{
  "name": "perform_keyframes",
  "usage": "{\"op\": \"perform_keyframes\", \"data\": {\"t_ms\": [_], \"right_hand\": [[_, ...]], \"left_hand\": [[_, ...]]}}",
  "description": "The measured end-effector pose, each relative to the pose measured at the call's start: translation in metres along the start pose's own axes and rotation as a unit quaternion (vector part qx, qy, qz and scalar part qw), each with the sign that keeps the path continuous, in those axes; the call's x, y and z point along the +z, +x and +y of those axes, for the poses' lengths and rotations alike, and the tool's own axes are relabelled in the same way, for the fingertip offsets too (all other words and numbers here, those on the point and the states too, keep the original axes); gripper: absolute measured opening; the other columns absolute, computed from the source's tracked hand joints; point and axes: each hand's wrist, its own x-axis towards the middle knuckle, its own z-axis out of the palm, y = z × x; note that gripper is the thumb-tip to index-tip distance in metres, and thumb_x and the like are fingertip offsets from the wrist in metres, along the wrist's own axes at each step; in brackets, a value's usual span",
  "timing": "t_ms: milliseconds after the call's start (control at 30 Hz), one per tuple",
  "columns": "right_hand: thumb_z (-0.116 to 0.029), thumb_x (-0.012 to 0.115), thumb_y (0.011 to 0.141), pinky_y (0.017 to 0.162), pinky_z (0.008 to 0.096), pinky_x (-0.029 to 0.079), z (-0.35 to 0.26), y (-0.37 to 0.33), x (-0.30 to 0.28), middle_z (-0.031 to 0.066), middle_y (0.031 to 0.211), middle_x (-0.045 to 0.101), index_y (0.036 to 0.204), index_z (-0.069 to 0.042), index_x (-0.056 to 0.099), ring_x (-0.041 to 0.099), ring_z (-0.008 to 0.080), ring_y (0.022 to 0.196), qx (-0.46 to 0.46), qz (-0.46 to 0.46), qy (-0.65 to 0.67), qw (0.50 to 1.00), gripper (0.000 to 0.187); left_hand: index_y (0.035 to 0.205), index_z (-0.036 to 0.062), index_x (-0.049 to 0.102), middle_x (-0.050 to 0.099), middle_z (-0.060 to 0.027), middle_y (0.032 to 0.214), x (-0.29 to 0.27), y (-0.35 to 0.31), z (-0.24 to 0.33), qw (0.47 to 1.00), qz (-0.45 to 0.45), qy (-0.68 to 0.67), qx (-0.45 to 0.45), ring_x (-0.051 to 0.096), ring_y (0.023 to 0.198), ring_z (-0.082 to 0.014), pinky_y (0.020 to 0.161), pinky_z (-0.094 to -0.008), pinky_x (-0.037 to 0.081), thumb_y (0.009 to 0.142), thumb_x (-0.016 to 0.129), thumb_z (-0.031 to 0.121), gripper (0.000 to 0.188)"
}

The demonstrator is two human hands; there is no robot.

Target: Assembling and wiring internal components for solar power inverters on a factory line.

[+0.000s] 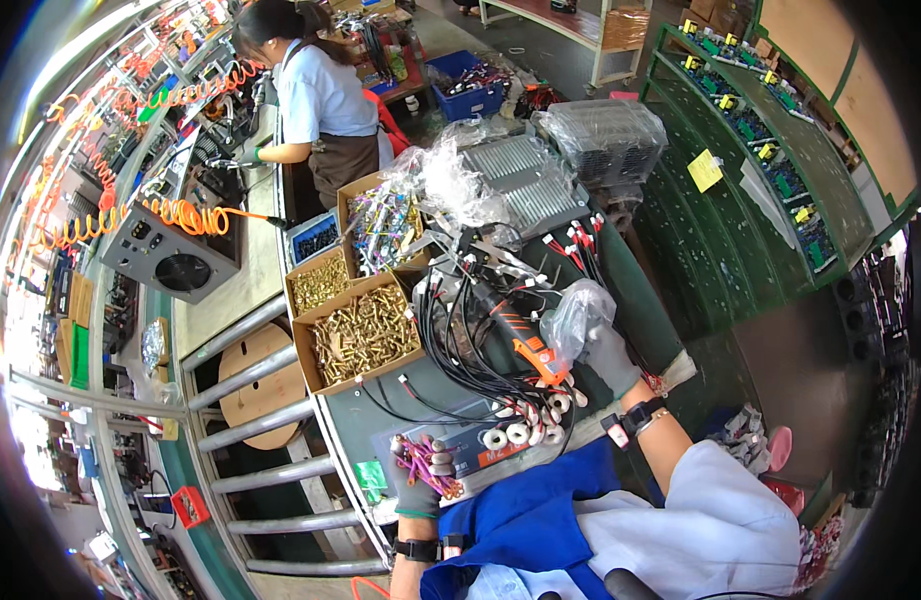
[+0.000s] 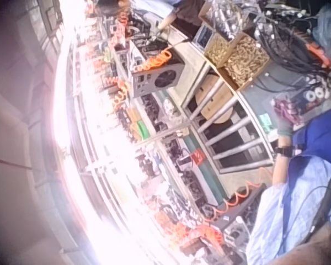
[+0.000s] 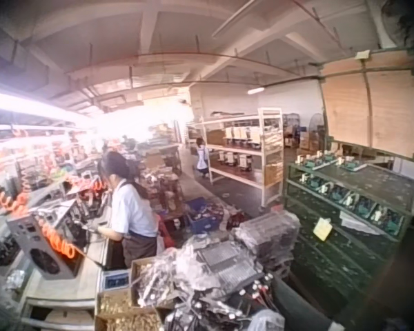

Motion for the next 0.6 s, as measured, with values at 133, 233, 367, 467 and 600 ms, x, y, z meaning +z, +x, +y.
{"op": "perform_keyframes", "data": {"t_ms": [133,233,367,467,600], "right_hand": [[-0.048,0.053,0.089,0.092,0.0356,0.049,-0.020,-0.016,0.004,0.0092,0.127,0.058,0.125,-0.014,0.057,0.058,0.0237,0.113,-0.156,-0.108,-0.666,0.721,0.050],[-0.060,0.055,0.084,0.093,0.0323,0.046,-0.027,-0.012,0.017,0.0065,0.126,0.058,0.126,-0.014,0.057,0.058,0.0184,0.112,0.175,0.007,-0.168,0.970,0.062],[-0.044,0.054,0.084,0.087,0.0324,0.046,-0.015,0.026,0.025,0.0105,0.111,0.065,0.113,-0.004,0.064,0.061,0.0210,0.104,-0.071,0.079,-0.591,0.799,0.050],[-0.033,0.055,0.082,0.083,0.0352,0.047,0.001,0.051,-0.001,0.0143,0.108,0.065,0.108,-0.001,0.064,0.061,0.0218,0.101,-0.041,0.126,-0.665,0.735,0.042],[-0.028,0.059,0.081,0.075,0.0355,0.049,0.040,0.068,-0.046,0.0168,0.097,0.065,0.098,0.000,0.062,0.064,0.0256,0.083,0.029,0.087,-0.299,0.950,0.033]], "left_hand": [[0.096,0.0015,0.064,0.059,-0.0154,0.086,-0.005,-0.005,0.001,1.000,0.017,0.008,0.019,0.050,0.064,-0.0178,0.050,-0.0252,0.043,0.086,0.052,0.048,0.050],[0.095,0.0020,0.063,0.059,-0.0152,0.084,-0.007,-0.004,-0.002,0.999,0.032,0.002,0.013,0.049,0.063,-0.0171,0.050,-0.0255,0.042,0.085,0.052,0.049,0.049],[0.093,0.0030,0.062,0.059,-0.0152,0.086,-0.004,0.000,-0.005,0.999,0.031,0.005,0.011,0.049,0.063,-0.0175,0.050,-0.0270,0.042,0.084,0.053,0.046,0.045],[0.095,0.0026,0.063,0.059,-0.0163,0.087,-0.002,0.002,-0.002,1.000,0.008,-0.014,-0.005,0.050,0.063,-0.0183,0.050,-0.0261,0.042,0.084,0.052,0.046,0.046],[0.097,0.0033,0.062,0.059,-0.0162,0.089,-0.011,0.001,0.002,0.999,-0.021,-0.029,-0.005,0.049,0.064,-0.0181,0.050,-0.0259,0.042,0.085,0.051,0.051,0.050]]}}
